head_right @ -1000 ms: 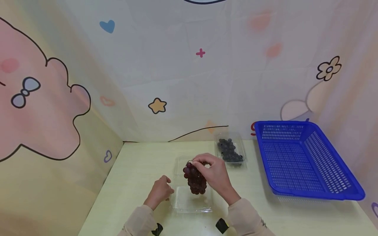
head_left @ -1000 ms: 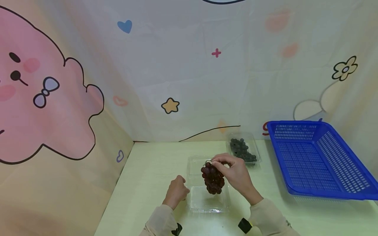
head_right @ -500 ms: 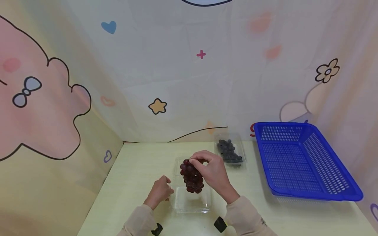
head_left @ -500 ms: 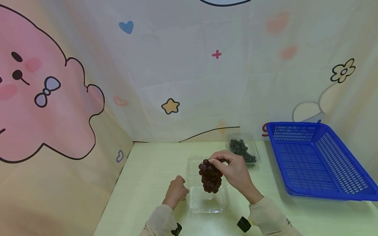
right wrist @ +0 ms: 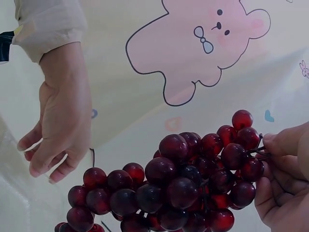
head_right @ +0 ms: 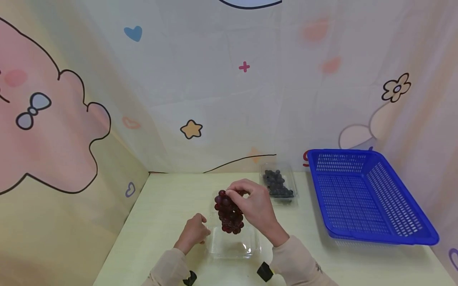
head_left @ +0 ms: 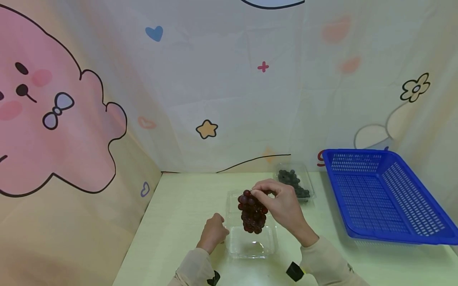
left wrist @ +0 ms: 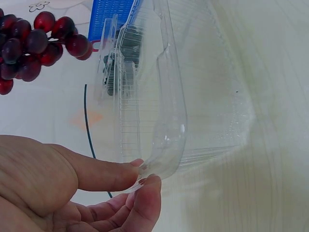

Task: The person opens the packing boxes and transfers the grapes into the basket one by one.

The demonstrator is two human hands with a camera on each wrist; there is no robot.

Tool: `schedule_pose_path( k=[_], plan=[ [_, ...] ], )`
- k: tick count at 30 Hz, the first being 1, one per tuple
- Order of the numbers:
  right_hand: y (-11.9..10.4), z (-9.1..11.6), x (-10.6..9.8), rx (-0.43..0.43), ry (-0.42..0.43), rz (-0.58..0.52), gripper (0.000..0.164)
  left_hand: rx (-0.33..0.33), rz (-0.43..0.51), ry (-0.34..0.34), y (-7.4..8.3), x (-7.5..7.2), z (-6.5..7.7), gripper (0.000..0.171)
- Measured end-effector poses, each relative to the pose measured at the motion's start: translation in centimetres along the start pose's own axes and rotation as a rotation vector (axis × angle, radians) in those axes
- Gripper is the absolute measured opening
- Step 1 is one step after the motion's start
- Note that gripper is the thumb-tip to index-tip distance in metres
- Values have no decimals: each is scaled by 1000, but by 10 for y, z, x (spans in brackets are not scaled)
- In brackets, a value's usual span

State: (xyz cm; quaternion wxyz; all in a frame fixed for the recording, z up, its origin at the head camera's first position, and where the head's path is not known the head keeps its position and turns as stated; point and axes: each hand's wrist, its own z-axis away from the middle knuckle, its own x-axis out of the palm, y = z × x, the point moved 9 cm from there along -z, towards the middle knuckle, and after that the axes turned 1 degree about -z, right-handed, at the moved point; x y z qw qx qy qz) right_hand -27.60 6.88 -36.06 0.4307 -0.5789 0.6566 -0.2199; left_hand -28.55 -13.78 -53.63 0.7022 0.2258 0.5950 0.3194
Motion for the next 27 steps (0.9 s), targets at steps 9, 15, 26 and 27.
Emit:
schedule_pose_path(
  k=[9, 15, 26, 27],
  plan=[
    [-19, -13, -4, -28, 8, 2, 6, -8, 12, -6, -2, 2, 0, 29],
    [-31, -23, -9, -39, 22, 3, 5, -12, 8, -7, -1, 1, 0, 29],
    [-50, -36, -10, -35, 24, -30, 6, -6, -3, -8, -1, 1, -2, 29],
    [-51, -37, -10, -38, 26, -25, 6, -5, -2, -6, 0, 1, -2, 29]
  ],
)
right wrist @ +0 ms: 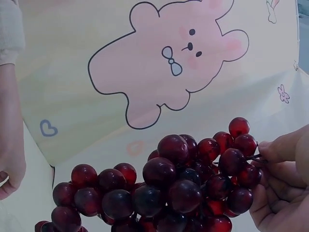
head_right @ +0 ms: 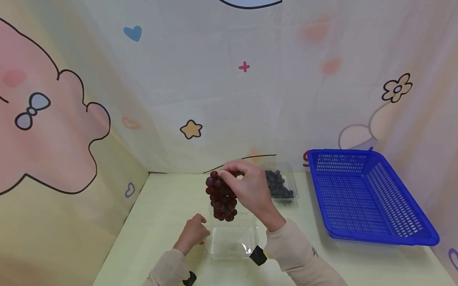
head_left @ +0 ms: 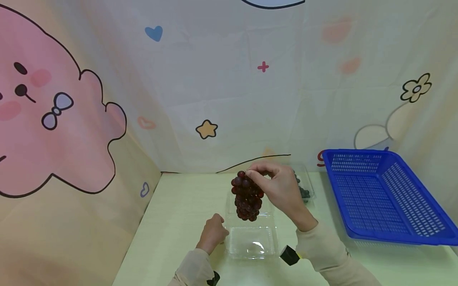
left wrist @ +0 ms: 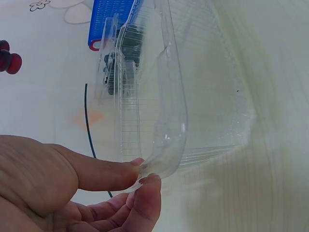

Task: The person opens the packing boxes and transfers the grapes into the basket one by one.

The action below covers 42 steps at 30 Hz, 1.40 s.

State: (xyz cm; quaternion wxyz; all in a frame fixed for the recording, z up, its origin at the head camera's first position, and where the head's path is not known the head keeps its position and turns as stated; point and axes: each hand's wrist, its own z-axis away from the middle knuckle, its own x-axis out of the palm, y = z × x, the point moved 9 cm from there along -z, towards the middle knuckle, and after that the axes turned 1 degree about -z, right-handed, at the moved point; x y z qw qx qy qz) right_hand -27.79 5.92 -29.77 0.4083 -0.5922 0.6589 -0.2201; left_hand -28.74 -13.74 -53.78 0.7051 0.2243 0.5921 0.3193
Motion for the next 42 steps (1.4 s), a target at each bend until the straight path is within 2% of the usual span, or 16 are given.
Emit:
schedule_pose_path(
  k=[4, 19, 28, 36, 42],
  plan=[
    [-1, -1, 0, 0, 5, 7, 5, 8, -5, 5, 1, -1, 0, 28],
    [2, 1, -1, 17, -10, 0, 8, -40, 5, -12, -1, 1, -1, 31],
    [5, 2, -6, 5, 6, 32, 5, -4, 5, -8, 0, 0, 1, 30],
    [11, 5, -15, 45, 37, 44, 5, 11, 11, -1, 1, 0, 2, 30],
    [12, 5, -21, 21, 47, 48, 5, 5, 21, -2, 1, 0, 2, 31]
  ],
)
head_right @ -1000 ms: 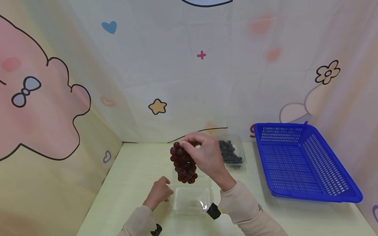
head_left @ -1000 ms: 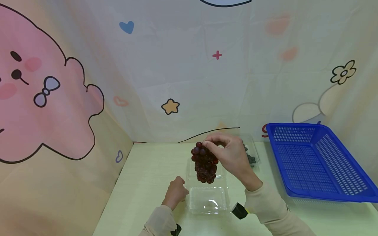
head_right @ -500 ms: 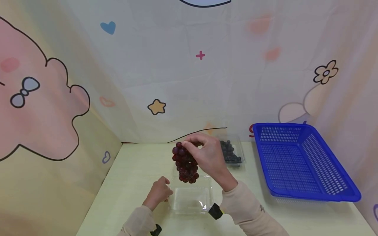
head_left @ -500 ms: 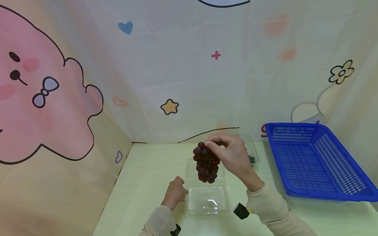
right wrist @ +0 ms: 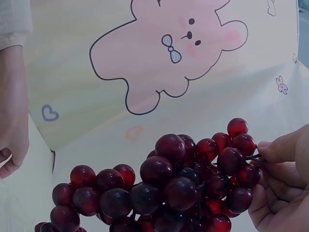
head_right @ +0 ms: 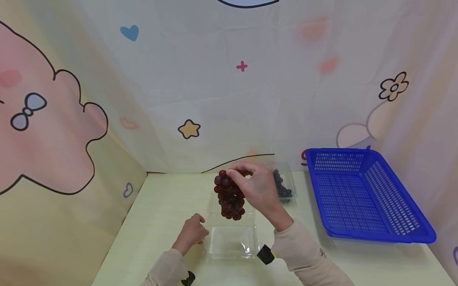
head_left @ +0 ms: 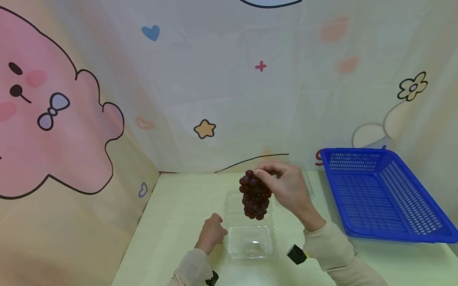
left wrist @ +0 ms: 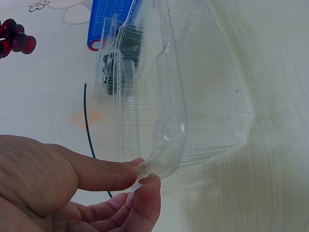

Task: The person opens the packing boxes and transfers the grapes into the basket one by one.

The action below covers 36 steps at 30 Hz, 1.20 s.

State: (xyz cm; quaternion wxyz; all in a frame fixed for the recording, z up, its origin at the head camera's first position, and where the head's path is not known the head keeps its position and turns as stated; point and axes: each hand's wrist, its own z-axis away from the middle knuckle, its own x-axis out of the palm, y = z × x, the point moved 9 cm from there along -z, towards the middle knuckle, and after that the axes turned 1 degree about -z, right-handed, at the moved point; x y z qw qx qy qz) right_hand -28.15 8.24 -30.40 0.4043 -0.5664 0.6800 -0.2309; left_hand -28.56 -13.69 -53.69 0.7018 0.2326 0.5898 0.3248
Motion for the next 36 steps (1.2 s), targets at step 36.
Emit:
schedule_pose_path(
  k=[36],
  plan=[
    [20, 7, -44, -1, 49, 58, 4, 48, -13, 22, 0, 0, -1, 29]
  ],
)
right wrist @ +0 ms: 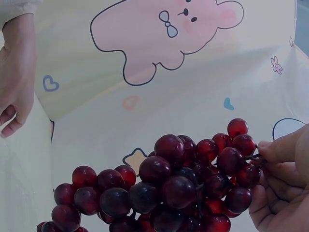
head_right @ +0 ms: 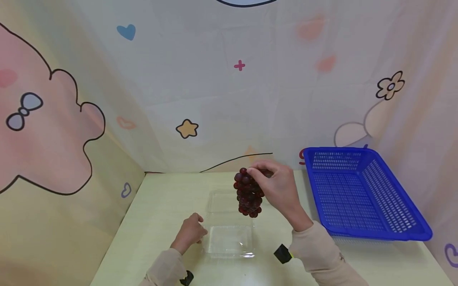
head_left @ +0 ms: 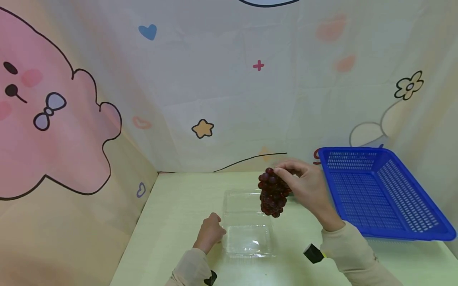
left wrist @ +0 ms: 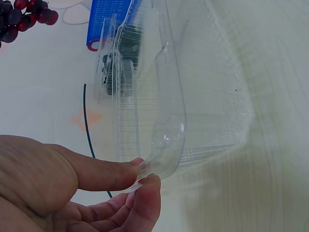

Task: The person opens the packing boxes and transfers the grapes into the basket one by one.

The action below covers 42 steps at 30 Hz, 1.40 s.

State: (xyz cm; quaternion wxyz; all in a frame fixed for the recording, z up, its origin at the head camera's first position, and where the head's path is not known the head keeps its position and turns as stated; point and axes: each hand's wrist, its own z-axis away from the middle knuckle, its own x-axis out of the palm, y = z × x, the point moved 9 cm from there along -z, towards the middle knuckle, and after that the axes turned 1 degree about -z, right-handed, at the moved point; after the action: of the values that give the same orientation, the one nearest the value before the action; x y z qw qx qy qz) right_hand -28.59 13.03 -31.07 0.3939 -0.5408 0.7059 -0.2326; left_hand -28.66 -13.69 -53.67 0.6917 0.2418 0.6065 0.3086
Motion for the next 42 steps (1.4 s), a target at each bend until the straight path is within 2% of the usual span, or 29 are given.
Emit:
schedule_pose_path(
  k=[11, 24, 42],
  plan=[
    [6, 6, -19, 39, 23, 37, 6, -8, 8, -8, 2, 1, 1, 30],
    [14, 6, -39, 32, 65, 117, 7, -11, 10, -2, 1, 2, 0, 29],
    [27, 11, -72, 142, 108, 189, 18, -23, 7, -9, 1, 1, 0, 29]
  ],
)
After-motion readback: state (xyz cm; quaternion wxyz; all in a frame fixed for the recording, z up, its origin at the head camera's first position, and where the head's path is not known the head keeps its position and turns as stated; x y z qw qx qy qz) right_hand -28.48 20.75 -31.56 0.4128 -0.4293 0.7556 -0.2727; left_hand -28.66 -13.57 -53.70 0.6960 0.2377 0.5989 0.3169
